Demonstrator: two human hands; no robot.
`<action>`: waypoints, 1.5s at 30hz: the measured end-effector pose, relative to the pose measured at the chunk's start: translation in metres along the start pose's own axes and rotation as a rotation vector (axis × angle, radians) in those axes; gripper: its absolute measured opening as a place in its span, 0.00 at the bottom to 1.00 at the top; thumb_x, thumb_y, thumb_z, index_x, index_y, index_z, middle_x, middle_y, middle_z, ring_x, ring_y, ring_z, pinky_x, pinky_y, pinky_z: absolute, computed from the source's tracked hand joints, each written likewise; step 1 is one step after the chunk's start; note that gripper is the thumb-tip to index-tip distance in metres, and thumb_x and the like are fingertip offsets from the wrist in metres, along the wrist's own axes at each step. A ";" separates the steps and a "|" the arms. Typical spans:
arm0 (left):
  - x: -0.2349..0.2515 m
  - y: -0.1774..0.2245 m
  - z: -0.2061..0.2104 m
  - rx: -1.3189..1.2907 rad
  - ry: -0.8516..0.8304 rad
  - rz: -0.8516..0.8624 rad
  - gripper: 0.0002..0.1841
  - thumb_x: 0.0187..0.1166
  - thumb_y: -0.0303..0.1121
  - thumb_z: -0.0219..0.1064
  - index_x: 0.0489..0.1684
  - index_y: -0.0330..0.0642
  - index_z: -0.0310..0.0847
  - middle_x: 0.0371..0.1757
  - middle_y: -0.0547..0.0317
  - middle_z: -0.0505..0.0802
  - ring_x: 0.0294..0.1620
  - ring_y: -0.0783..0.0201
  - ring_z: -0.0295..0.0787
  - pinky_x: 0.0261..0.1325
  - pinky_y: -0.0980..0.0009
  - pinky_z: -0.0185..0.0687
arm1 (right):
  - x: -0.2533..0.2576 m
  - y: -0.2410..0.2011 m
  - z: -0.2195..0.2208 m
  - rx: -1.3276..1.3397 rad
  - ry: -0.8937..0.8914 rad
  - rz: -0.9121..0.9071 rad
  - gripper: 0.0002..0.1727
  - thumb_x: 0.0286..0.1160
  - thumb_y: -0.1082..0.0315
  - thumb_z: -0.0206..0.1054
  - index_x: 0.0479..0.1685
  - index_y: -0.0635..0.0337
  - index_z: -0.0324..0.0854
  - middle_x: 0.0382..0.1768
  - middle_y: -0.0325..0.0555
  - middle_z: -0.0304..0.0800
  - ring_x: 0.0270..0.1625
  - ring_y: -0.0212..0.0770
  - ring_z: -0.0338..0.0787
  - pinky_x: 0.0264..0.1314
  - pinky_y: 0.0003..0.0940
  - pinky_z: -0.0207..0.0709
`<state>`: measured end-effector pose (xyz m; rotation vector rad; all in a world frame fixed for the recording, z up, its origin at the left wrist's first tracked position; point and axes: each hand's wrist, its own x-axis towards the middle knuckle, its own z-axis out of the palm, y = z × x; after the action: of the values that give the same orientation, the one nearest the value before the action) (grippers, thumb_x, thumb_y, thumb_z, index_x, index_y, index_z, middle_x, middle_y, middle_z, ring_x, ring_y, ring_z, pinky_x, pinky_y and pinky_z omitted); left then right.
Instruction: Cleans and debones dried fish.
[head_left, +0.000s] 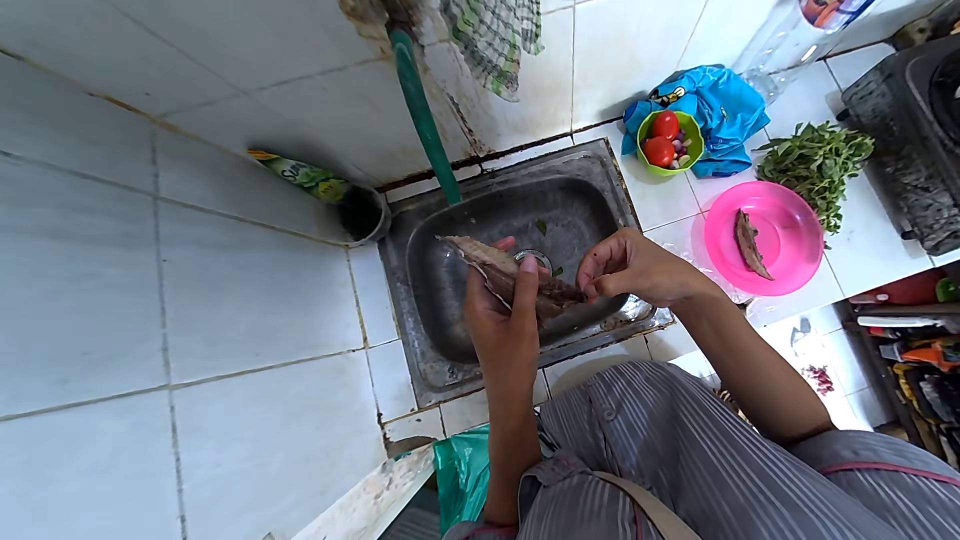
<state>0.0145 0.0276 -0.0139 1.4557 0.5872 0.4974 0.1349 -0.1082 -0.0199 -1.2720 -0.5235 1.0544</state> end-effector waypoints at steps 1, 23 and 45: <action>-0.001 -0.001 -0.001 -0.020 -0.039 0.000 0.20 0.86 0.29 0.58 0.74 0.38 0.66 0.40 0.72 0.90 0.37 0.78 0.91 0.42 0.79 0.89 | 0.000 0.001 -0.001 0.004 -0.001 -0.006 0.12 0.62 0.81 0.65 0.24 0.52 0.88 0.21 0.24 0.91 0.26 0.16 0.86 0.33 0.14 0.80; -0.005 -0.001 -0.011 -0.135 -0.280 -0.020 0.48 0.60 0.16 0.74 0.86 0.38 0.51 0.53 0.69 0.89 0.48 0.76 0.91 0.52 0.78 0.90 | 0.000 0.000 -0.019 -0.042 -0.141 -0.036 0.11 0.62 0.80 0.65 0.25 0.53 0.87 0.23 0.25 0.91 0.28 0.17 0.88 0.34 0.15 0.81; -0.002 -0.003 -0.024 -0.224 -0.272 -0.093 0.37 0.71 0.16 0.64 0.85 0.40 0.56 0.52 0.67 0.91 0.45 0.68 0.95 0.51 0.71 0.94 | -0.012 -0.023 -0.017 -0.224 -0.088 -0.008 0.08 0.64 0.79 0.66 0.25 0.55 0.85 0.22 0.25 0.88 0.26 0.15 0.83 0.30 0.13 0.76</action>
<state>-0.0027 0.0447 -0.0169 1.2505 0.3676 0.2760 0.1512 -0.1263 -0.0003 -1.4222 -0.7297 1.0712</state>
